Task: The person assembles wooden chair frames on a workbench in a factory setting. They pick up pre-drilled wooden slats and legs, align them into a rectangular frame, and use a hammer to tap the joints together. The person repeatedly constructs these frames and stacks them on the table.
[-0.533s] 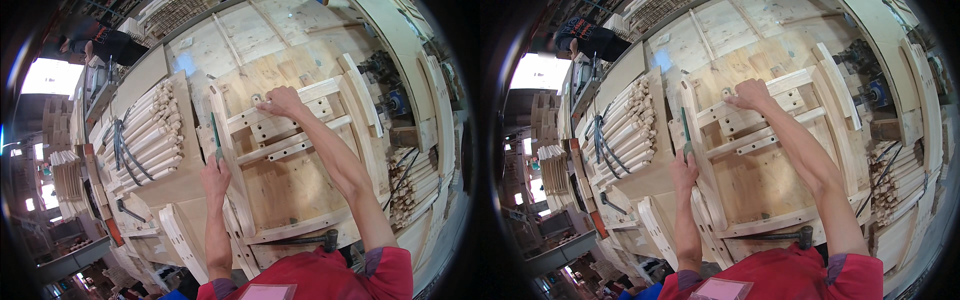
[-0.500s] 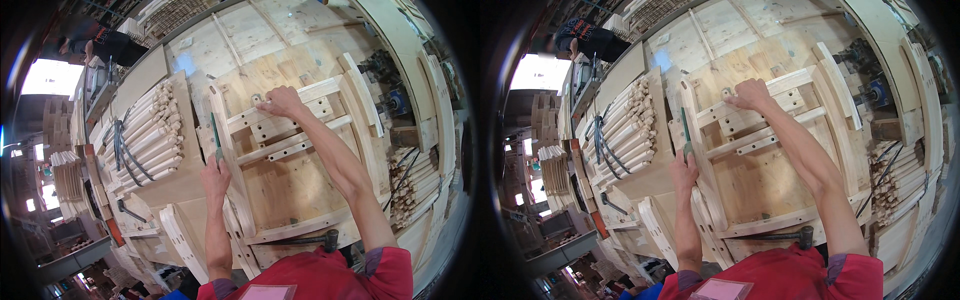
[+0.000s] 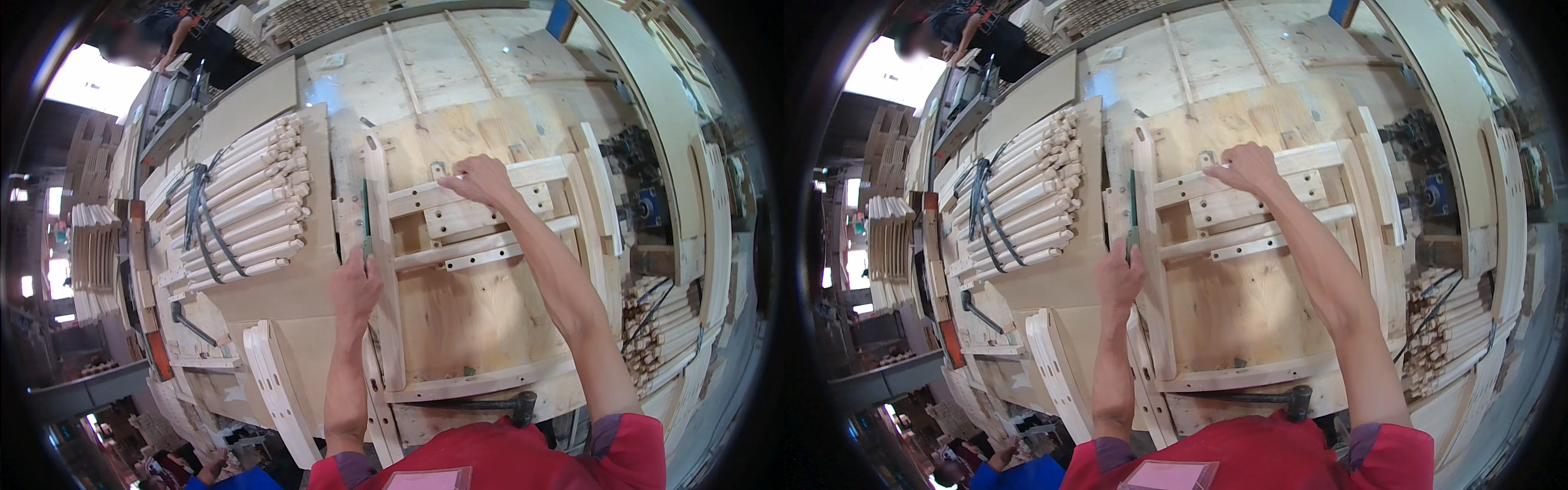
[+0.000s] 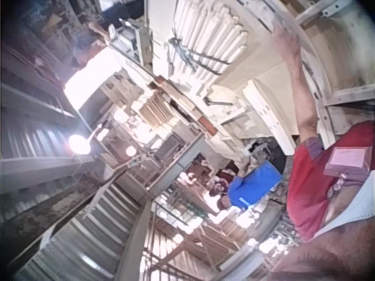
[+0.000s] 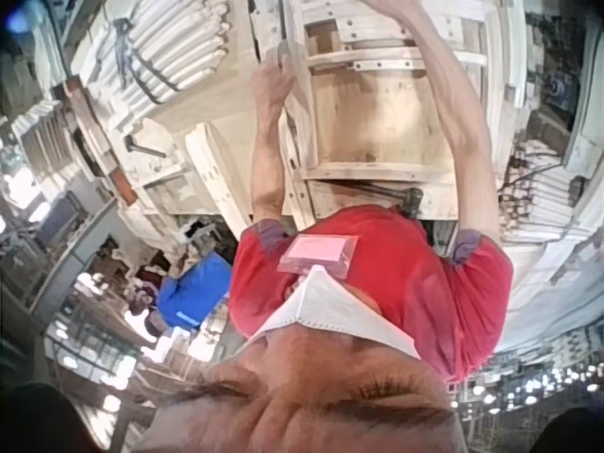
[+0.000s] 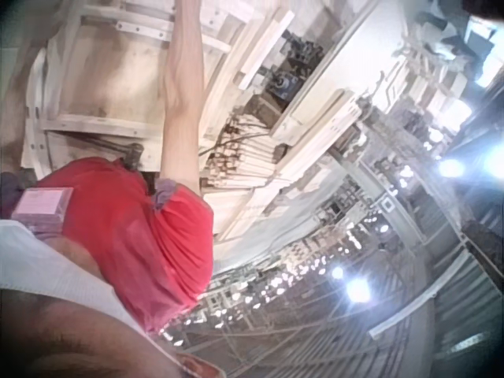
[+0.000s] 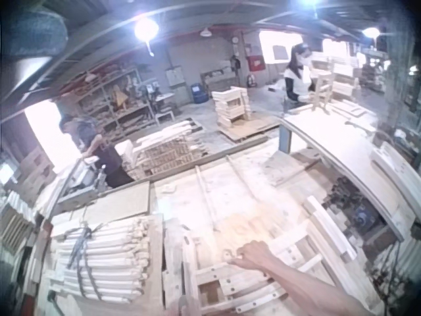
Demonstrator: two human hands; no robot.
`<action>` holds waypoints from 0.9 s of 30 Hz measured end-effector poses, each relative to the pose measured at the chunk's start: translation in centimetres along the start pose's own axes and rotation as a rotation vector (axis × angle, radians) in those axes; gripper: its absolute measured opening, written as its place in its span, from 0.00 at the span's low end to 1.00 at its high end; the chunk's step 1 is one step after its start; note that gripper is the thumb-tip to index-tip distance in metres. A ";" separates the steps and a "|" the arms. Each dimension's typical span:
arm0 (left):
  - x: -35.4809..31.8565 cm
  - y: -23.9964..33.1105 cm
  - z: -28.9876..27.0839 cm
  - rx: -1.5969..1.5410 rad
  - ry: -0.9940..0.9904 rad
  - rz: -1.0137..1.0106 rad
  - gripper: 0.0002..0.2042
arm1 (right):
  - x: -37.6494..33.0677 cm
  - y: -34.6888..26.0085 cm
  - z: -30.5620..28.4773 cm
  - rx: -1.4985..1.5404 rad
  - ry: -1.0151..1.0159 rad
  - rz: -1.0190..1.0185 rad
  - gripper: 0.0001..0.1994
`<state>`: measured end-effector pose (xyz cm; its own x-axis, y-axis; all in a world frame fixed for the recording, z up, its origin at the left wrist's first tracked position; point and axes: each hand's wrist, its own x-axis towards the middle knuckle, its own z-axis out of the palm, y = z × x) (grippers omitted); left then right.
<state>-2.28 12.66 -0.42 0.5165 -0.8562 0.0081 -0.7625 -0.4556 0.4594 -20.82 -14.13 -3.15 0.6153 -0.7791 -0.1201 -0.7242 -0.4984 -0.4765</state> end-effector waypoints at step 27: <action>-0.5 0.3 0.8 0.043 0.160 0.032 0.07 | -0.7 -0.7 0.2 -0.073 0.065 -0.085 0.26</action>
<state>-3.03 12.79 -0.99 0.5449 -0.8221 0.1650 -0.7935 -0.4420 0.4183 -20.70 -13.20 -2.88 0.6557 -0.7547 -0.0247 -0.6926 -0.5881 -0.4177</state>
